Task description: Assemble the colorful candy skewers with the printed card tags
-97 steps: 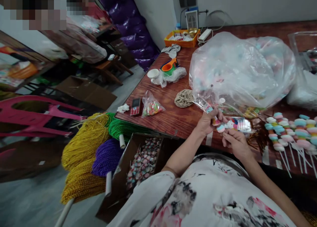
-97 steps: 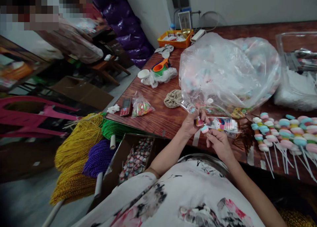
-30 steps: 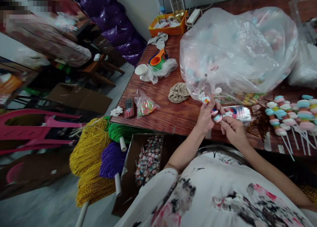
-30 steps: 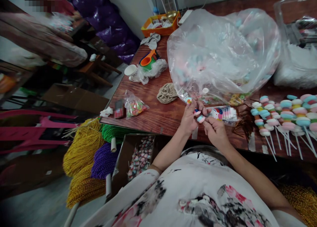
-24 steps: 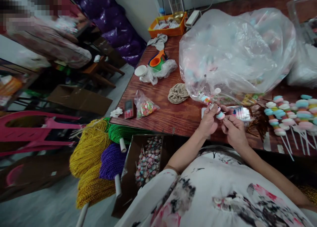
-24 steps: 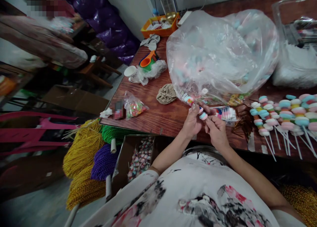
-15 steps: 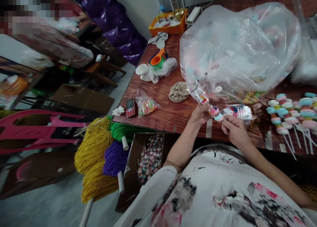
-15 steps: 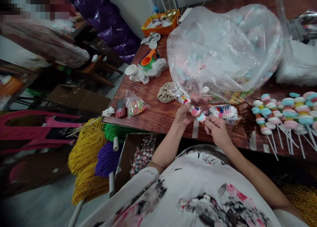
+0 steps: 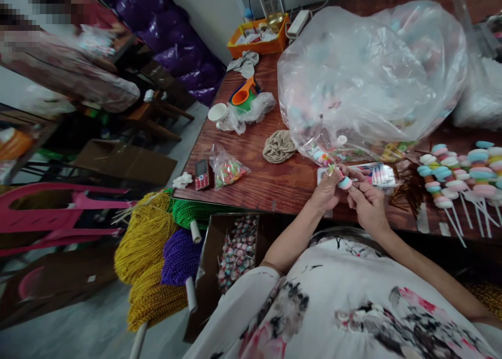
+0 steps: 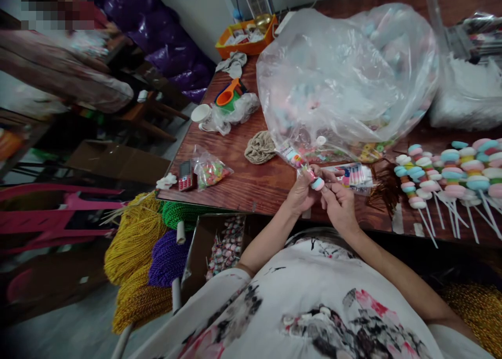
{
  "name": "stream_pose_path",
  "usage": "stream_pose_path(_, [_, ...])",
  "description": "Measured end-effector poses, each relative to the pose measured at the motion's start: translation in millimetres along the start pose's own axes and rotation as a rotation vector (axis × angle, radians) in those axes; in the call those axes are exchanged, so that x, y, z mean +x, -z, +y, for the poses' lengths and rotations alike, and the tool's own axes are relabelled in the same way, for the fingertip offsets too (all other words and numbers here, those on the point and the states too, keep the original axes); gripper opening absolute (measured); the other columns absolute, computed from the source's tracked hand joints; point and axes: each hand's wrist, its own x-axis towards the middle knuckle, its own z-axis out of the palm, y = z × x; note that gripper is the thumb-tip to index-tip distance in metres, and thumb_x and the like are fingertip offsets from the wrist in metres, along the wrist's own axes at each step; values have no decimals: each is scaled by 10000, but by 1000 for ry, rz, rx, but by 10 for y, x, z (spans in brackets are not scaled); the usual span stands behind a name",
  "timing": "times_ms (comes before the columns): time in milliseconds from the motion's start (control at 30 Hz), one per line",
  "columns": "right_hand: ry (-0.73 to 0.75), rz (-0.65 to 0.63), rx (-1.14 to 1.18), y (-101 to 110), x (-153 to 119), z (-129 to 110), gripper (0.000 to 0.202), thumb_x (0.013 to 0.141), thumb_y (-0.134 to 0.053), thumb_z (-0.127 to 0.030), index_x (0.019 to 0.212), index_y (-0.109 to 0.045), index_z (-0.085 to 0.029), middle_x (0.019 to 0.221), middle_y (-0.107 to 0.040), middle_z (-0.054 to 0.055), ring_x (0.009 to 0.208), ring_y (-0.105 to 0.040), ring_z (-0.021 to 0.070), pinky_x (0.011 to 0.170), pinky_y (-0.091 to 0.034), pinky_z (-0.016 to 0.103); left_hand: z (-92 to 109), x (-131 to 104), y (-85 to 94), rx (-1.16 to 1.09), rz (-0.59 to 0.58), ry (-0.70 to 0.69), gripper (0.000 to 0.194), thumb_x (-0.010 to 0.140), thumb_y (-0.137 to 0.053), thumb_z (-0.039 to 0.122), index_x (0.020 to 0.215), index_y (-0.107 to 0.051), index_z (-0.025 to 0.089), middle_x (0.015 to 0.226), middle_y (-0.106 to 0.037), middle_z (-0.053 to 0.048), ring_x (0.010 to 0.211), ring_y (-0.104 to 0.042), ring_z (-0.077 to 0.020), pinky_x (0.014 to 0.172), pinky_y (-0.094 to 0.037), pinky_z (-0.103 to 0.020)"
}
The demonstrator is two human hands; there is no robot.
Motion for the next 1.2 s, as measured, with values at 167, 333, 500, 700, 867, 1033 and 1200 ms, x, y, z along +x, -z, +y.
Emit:
stream_pose_path(167, [22, -117, -119, 80, 6, -105, 282, 883, -543, -352, 653, -566, -190, 492, -456, -49, 480, -379, 82, 522, -311, 246, 202, -3, 99, -8, -64, -70, 670, 437, -824, 686, 829, -594, 193, 871, -682, -51, 978, -659, -257, 836, -521, -363])
stream_pose_path(333, [-13, -154, -144, 66, 6, -131, 298, 862, -523, -332, 597, -513, -194, 468, -425, -54, 459, -351, 79, 488, -280, 233, 258, 13, 75, 3, 39, -219, 549, 584, -793, 612, 643, -451, 186, 597, -542, 36, 856, -670, -197, 886, -516, -374])
stream_pose_path(500, [95, -55, -273, 29, 20, -94, 287, 852, -522, -318, 589, -509, -204, 504, -450, -35, 486, -374, 99, 498, -306, 242, 43, -11, -12, 66, 17, -226, 616, 617, -774, 623, 595, -345, 182, 557, -504, 37, 716, -629, -141, 767, -523, -294])
stream_pose_path(700, [177, -10, -342, -27, 47, -51, 229, 873, -494, -294, 685, -578, -193, 558, -492, -32, 516, -428, 103, 525, -350, 242, -97, 0, -31, 182, 85, -233, 603, 668, -622, 768, 728, -428, 201, 657, -570, 9, 877, -646, -185, 793, -516, -311])
stream_pose_path(867, [353, -52, -550, 292, 159, -65, 207, 885, -469, -239, 865, -669, -188, 640, -613, -6, 559, -529, 119, 574, -403, 245, 31, -525, 35, 1030, -194, -193, 486, 815, -582, 628, 904, -616, 152, 819, -659, -54, 919, -648, -200, 893, -503, -365])
stream_pose_path(1033, [792, -235, -975, 662, 304, -362, 214, 852, -486, -147, 895, -693, -180, 744, -697, 44, 668, -596, 157, 654, -397, 286, 766, -800, -48, 1595, -244, -508, 406, 801, -698, 420, 1087, -647, 138, 1179, -647, -145, 1223, -537, -279, 1073, -389, -458])
stream_pose_path(1200, [1251, -454, -1116, 632, 378, -761, 188, 836, -509, -121, 879, -673, -203, 679, -667, 17, 673, -543, 155, 677, -328, 318, 1157, -309, -91, 1712, -606, 53, 449, 689, -762, 494, 930, -665, 128, 908, -673, -49, 945, -622, -240, 867, -480, -342])
